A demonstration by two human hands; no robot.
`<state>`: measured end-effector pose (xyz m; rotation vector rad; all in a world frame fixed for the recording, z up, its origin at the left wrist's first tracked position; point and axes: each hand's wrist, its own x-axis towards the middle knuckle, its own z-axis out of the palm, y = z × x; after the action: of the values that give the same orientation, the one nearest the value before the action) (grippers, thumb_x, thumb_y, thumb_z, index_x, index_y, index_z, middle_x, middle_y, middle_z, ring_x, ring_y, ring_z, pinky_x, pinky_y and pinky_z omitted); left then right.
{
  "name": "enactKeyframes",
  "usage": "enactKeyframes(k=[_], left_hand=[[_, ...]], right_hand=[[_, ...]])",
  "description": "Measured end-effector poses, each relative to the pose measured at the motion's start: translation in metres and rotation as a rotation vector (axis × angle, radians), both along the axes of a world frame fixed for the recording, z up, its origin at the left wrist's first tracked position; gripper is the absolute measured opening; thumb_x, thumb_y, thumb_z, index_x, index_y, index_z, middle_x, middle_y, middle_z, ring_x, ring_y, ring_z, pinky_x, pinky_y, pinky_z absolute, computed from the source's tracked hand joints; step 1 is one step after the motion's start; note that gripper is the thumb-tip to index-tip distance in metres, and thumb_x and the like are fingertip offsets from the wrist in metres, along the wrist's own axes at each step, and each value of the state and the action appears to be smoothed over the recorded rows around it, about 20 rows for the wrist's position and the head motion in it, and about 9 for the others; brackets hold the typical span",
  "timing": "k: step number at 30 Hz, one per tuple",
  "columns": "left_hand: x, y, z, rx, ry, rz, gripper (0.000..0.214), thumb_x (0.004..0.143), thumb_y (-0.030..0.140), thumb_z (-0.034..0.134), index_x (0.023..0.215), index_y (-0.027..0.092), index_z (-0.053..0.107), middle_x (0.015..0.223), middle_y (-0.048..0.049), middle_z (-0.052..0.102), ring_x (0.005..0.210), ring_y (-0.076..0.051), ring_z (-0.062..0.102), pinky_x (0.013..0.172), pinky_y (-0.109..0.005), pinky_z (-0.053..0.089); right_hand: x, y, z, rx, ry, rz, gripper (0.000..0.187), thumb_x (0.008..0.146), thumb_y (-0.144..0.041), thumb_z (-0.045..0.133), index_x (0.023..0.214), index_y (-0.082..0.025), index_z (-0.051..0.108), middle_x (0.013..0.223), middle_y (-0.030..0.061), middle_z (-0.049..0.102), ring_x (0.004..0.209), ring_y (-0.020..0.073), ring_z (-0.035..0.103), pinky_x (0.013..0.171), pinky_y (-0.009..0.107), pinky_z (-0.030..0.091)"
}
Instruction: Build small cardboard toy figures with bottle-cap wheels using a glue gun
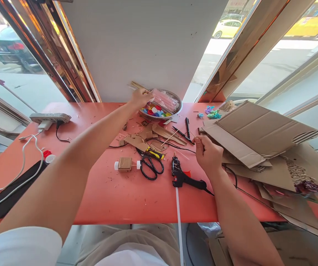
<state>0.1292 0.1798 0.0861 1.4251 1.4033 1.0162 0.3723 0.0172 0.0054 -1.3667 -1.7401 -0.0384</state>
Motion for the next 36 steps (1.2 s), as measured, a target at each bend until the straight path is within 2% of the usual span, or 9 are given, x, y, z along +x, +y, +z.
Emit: enactKeyframes(k=[5, 10, 13, 17, 22, 25, 27, 30, 36], left_hand=[[0.018, 0.021, -0.01, 0.037, 0.24, -0.081, 0.022, 0.095, 0.035, 0.078, 0.09, 0.015, 0.071, 0.101, -0.0076, 0.076, 0.101, -0.023, 0.074, 0.085, -0.031, 0.058], [-0.001, 0.018, -0.009, 0.151, 0.16, -0.167, 0.03, 0.104, 0.042, 0.065, 0.101, 0.016, 0.08, 0.111, -0.0087, 0.08, 0.117, -0.025, 0.072, 0.1, -0.033, 0.054], [-0.029, -0.016, -0.013, 0.273, 0.178, -0.164, 0.029, 0.104, 0.038, 0.062, 0.105, 0.015, 0.08, 0.105, -0.0091, 0.08, 0.106, -0.022, 0.073, 0.097, -0.033, 0.055], [-0.093, -0.1, -0.03, 0.392, 0.442, -0.25, 0.03, 0.096, 0.04, 0.063, 0.114, 0.021, 0.079, 0.111, -0.0089, 0.081, 0.102, -0.022, 0.074, 0.095, -0.035, 0.057], [-0.2, -0.182, -0.045, 0.162, 0.799, -0.119, 0.031, 0.092, 0.048, 0.059, 0.102, 0.027, 0.08, 0.104, -0.009, 0.083, 0.092, -0.028, 0.074, 0.086, -0.04, 0.055], [-0.262, -0.204, -0.051, 0.08, 0.892, 0.139, 0.031, 0.089, 0.053, 0.063, 0.093, 0.027, 0.079, 0.087, -0.006, 0.079, 0.083, -0.027, 0.07, 0.072, -0.037, 0.045], [-0.29, -0.212, -0.057, 0.087, 0.917, 0.166, 0.033, 0.092, 0.053, 0.06, 0.096, 0.027, 0.079, 0.084, -0.0045, 0.075, 0.082, -0.025, 0.068, 0.071, -0.036, 0.041], [-0.302, -0.216, -0.066, -0.008, 0.996, 0.118, 0.035, 0.096, 0.048, 0.053, 0.104, 0.026, 0.079, 0.091, -0.006, 0.076, 0.085, -0.025, 0.068, 0.075, -0.036, 0.046], [-0.274, -0.209, -0.055, -0.299, 1.231, 0.007, 0.045, 0.098, 0.03, 0.042, 0.126, 0.024, 0.076, 0.129, -0.0105, 0.076, 0.115, -0.029, 0.072, 0.094, -0.035, 0.055]], right_hand=[[0.016, 0.002, 0.0, 0.074, 0.039, -0.068, 0.052, 0.107, -0.062, 0.042, 0.074, -0.027, 0.063, 0.063, 0.0043, 0.071, 0.045, 0.0173, 0.056, 0.05, 0.03, 0.04], [0.018, 0.003, -0.001, 0.051, 0.062, -0.09, 0.055, 0.104, -0.067, 0.041, 0.072, -0.028, 0.062, 0.06, 0.0041, 0.068, 0.046, 0.0183, 0.055, 0.05, 0.031, 0.039], [0.015, 0.003, 0.001, 0.055, 0.07, -0.098, 0.054, 0.103, -0.069, 0.041, 0.073, -0.029, 0.061, 0.063, 0.0065, 0.07, 0.048, 0.0196, 0.057, 0.051, 0.032, 0.04], [0.01, 0.004, 0.007, 0.103, 0.103, -0.196, 0.051, 0.098, -0.071, 0.042, 0.075, -0.029, 0.058, 0.068, 0.011, 0.073, 0.055, 0.0232, 0.065, 0.054, 0.033, 0.043], [0.005, 0.008, 0.006, 0.152, 0.152, -0.343, 0.046, 0.091, -0.07, 0.042, 0.078, -0.029, 0.057, 0.056, 0.0058, 0.06, 0.05, 0.0259, 0.062, 0.055, 0.037, 0.042], [0.004, 0.01, 0.005, 0.179, 0.198, -0.369, 0.039, 0.087, -0.066, 0.045, 0.078, -0.03, 0.057, 0.05, 0.0033, 0.053, 0.049, 0.0272, 0.061, 0.057, 0.04, 0.045], [0.003, 0.011, 0.004, 0.166, 0.228, -0.361, 0.036, 0.083, -0.065, 0.047, 0.077, -0.03, 0.055, 0.047, 0.001, 0.049, 0.045, 0.0267, 0.057, 0.057, 0.041, 0.045], [0.0, 0.014, 0.003, 0.129, 0.23, -0.347, 0.034, 0.08, -0.065, 0.047, 0.076, -0.032, 0.051, 0.045, -0.0019, 0.043, 0.042, 0.0261, 0.053, 0.055, 0.041, 0.045], [-0.007, 0.013, 0.007, 0.079, 0.144, -0.31, 0.03, 0.075, -0.062, 0.045, 0.077, -0.033, 0.045, 0.051, -0.001, 0.05, 0.047, 0.0285, 0.062, 0.055, 0.042, 0.051]])
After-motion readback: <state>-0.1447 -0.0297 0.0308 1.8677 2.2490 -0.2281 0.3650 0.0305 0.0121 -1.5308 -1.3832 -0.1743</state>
